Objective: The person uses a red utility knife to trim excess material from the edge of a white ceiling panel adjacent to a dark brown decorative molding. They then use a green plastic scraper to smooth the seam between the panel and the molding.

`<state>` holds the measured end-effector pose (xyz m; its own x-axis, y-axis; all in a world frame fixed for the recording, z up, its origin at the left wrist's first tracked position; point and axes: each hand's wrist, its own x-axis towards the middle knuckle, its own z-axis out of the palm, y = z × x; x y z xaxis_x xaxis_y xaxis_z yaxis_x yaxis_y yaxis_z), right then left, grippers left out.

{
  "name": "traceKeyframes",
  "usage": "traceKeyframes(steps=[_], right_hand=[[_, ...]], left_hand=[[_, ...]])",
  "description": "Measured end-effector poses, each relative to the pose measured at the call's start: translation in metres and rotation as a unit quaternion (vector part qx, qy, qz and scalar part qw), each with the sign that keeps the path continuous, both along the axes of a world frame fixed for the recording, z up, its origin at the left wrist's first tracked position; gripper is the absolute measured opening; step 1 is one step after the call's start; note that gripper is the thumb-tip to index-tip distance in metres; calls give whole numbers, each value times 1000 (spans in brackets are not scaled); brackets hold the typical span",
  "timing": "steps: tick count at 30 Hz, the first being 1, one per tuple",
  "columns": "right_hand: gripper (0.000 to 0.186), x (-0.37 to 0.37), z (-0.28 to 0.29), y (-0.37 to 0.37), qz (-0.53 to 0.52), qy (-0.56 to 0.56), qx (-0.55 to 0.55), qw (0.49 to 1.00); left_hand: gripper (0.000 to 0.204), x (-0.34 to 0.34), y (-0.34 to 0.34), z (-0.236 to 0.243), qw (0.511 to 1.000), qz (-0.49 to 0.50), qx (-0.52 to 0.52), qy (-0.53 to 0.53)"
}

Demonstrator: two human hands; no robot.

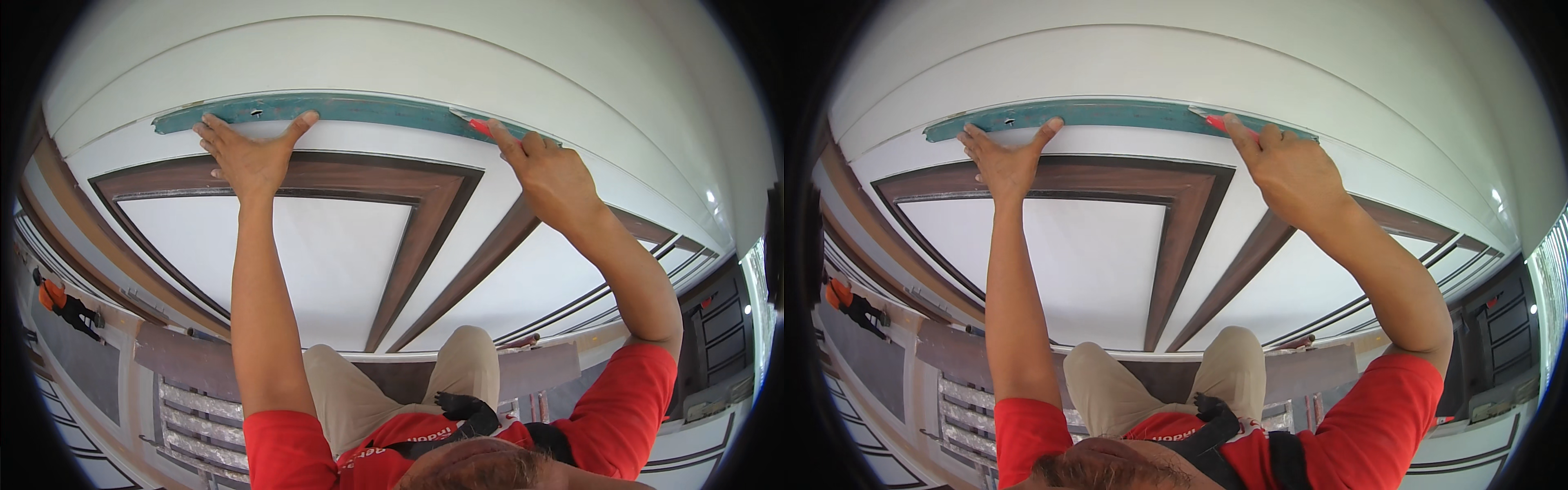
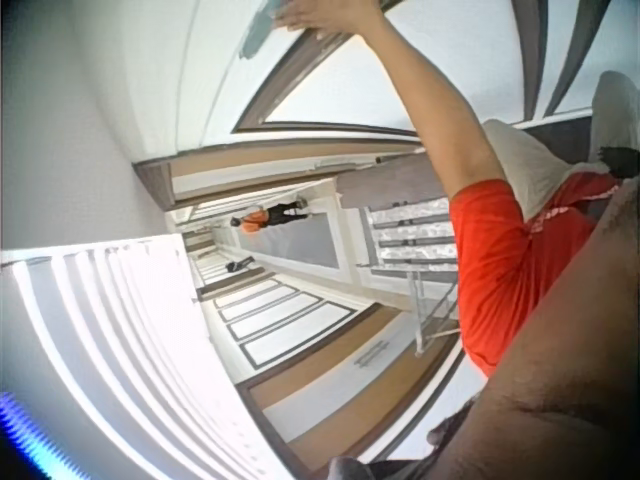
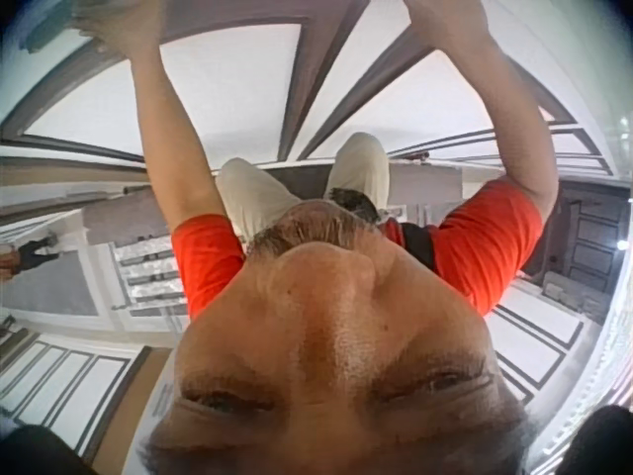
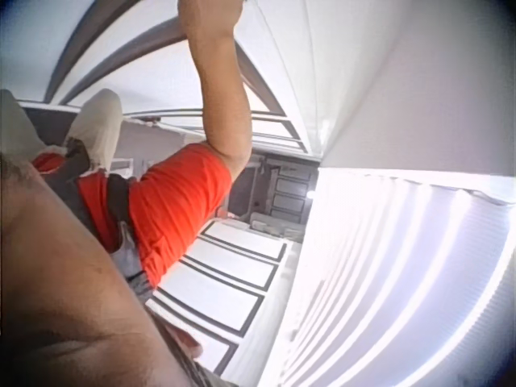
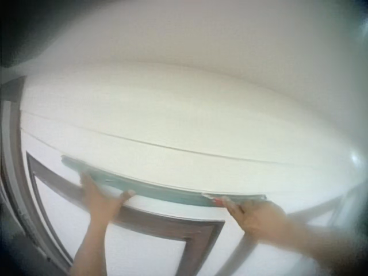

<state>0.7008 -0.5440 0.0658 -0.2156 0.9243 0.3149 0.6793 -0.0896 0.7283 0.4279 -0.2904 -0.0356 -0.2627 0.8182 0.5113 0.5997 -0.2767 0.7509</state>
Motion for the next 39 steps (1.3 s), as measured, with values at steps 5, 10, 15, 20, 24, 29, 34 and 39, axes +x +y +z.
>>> traceKeyframes(steps=[5, 10, 15, 20, 24, 29, 34, 39], right_hand=[[80, 22, -4, -19, -49, -2, -2, 999], [81, 42, -5, -35, -63, 0, 11, 998], [75, 60, -5, -49, -67, -1, 32, 997], [59, 41, 11, -59, -113, 77, 29, 990], [43, -35, 21, -30, 20, 197, 13, 980], [43, -121, 4, 73, 243, 246, -5, 938], [50, -229, -6, 179, 284, 180, 10, 942], [52, -238, -5, 228, 301, 155, 16, 941]], left_hand=[[168, 0, 4, -3, 1000, 1, 2, 0], [168, 0, 8, -4, 1000, 10, 1, 9], [167, -1, 9, -6, 1000, 11, 5, 6], [165, -6, 9, -10, 999, -7, 43, -6], [168, -6, 3, -8, 999, -14, 33, -19], [156, 3, -4, 0, 996, -57, 44, -53], [120, -16, 12, -14, 996, -56, 66, -10], [118, -9, -8, 3, 993, -92, 34, -62]])
